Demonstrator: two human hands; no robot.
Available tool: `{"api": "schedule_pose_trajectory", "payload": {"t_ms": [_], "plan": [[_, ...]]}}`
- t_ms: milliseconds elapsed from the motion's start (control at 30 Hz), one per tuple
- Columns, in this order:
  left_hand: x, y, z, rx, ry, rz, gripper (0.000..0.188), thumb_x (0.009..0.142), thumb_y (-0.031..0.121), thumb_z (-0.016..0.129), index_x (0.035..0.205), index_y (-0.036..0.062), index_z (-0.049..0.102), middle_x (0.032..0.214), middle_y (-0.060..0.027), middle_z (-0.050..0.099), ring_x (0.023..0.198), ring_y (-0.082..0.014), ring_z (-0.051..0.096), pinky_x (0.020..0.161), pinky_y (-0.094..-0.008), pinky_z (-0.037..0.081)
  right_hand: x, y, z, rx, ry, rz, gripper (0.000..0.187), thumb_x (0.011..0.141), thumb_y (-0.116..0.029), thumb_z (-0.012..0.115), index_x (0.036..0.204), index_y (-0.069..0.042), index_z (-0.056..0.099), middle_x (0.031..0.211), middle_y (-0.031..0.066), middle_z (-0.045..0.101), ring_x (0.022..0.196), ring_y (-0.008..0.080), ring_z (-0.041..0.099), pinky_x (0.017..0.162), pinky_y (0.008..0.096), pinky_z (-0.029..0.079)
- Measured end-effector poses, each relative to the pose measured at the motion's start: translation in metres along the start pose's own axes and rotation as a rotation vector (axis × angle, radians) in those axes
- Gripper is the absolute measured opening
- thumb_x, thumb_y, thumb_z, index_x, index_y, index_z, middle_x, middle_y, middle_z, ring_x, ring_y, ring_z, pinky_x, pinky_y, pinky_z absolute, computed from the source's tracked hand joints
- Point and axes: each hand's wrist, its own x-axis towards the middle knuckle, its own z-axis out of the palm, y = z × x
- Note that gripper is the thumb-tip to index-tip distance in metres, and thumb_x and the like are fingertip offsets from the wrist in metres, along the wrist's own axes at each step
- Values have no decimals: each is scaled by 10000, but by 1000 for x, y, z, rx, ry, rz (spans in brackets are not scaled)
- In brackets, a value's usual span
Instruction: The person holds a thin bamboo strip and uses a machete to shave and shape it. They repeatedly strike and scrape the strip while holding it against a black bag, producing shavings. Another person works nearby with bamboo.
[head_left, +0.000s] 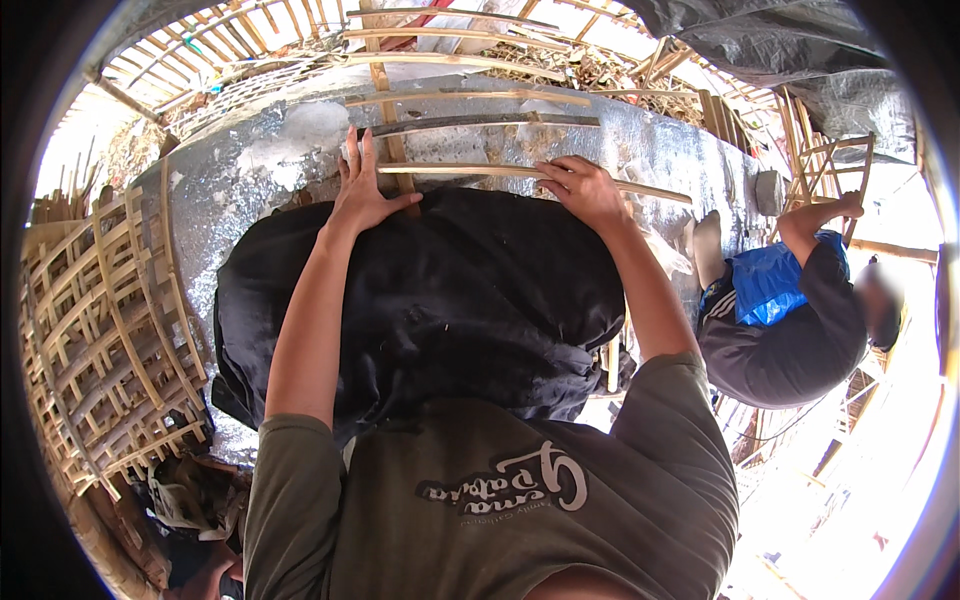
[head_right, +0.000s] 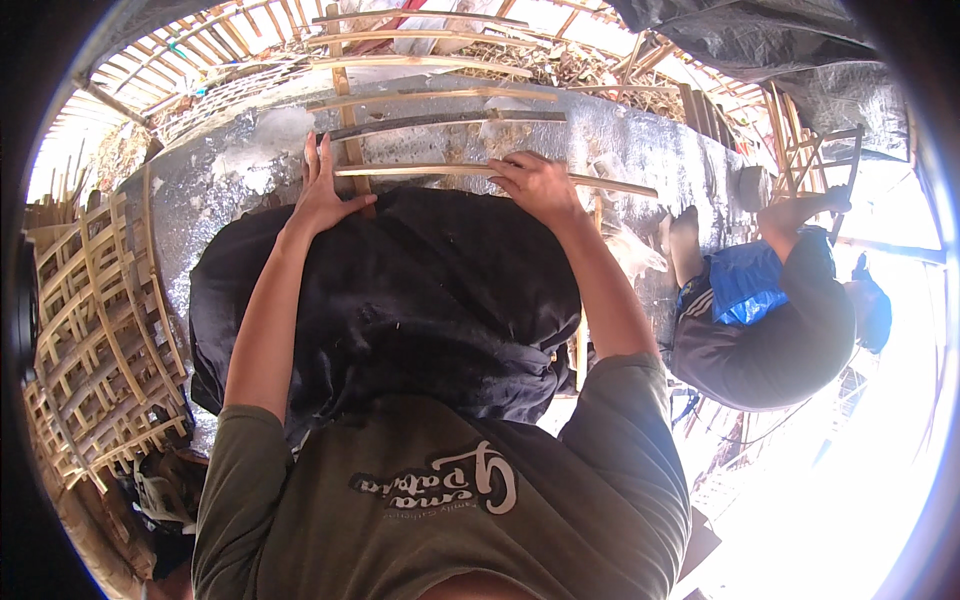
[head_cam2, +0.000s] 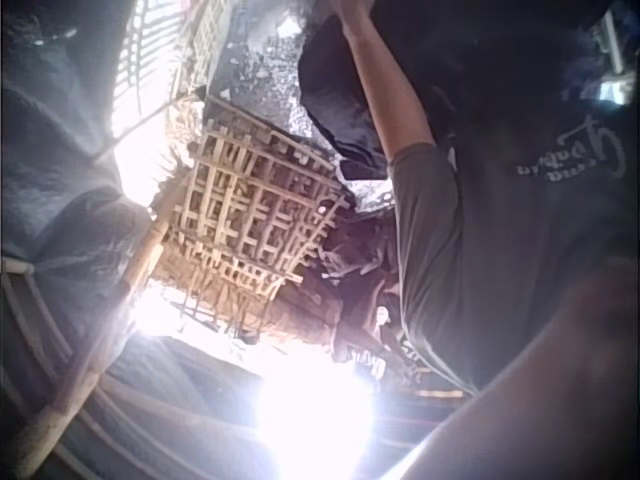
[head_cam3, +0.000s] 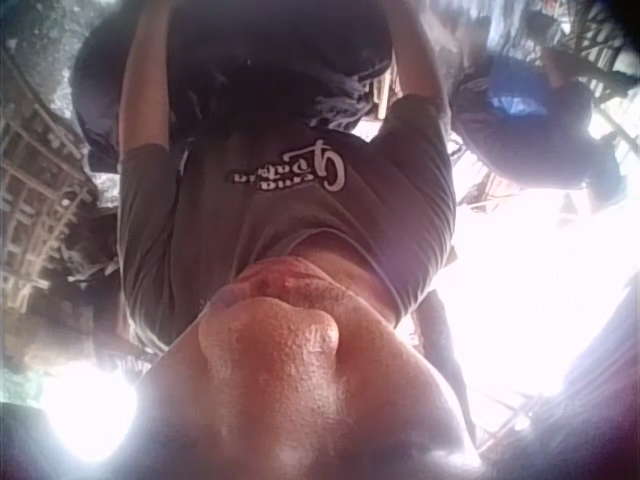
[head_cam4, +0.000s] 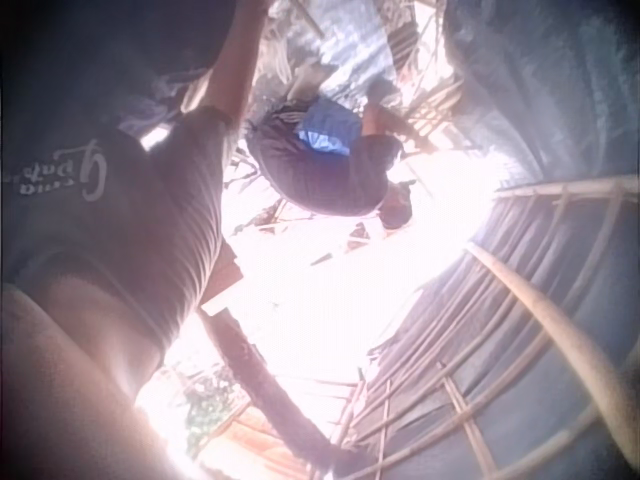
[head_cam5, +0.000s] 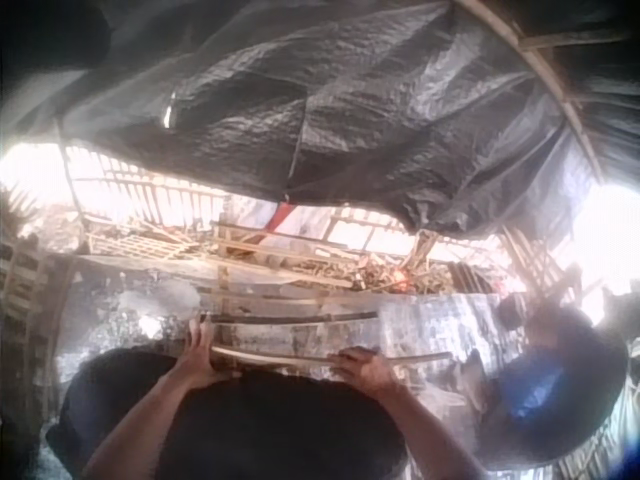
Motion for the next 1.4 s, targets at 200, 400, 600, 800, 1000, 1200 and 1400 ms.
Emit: {"api": "schedule_pose_trajectory", "payload": {"t_ms": [200,400,600,800,1000,1200,1400], "plan": [[-3,-3,1,-37,64,17,1426,612,662,867,1619,105,24,1683,-192,-51,1542,-441,30,1217,-624,149,5,-3,4,6,34,18,234,865,-266,764,1073,-158,770,970,24,727,850,236,712,724,372,604],[-13,21,-5,189,128,-52,1343,633,648,855,1631,191,80,1698,-141,6,1539,-461,31,1143,-751,154,4,0,4,27,75,45,207,858,-255,765,1042,-161,772,980,22,731,888,235,712,752,378,606],[-15,11,6,393,77,280,873,864,573,694,1593,340,274,1701,-22,120,1557,-371,78,1151,-750,153,7,-3,11,66,-49,129,269,849,-246,775,1092,-139,735,1090,60,723,976,283,698,829,400,589],[-19,12,6,411,-22,240,715,946,517,618,1576,386,310,1691,16,168,1550,-343,148,1162,-728,176,16,-7,17,47,-190,198,344,854,-182,741,1183,-147,648,1166,84,690,1070,336,663,904,450,556],[-19,11,11,433,-20,234,674,968,516,587,1572,390,317,1690,22,167,1541,-349,186,1152,-730,207,20,-3,27,79,-319,202,278,849,-157,728,1113,-132,646,1122,93,689,1064,340,663,887,462,551],[-19,9,13,410,-6,226,666,954,524,607,1556,400,350,1687,42,170,1538,-341,202,1132,-734,259,23,-1,30,105,-320,234,186,862,-146,715,1041,-121,673,1059,86,710,1031,345,671,888,460,548],[-19,9,11,395,-5,225,661,951,520,613,1550,395,364,1688,45,164,1536,-342,206,1127,-737,270,20,7,38,136,-292,237,116,871,-160,721,965,-101,689,1052,83,713,1086,311,647,934,456,526]]}}
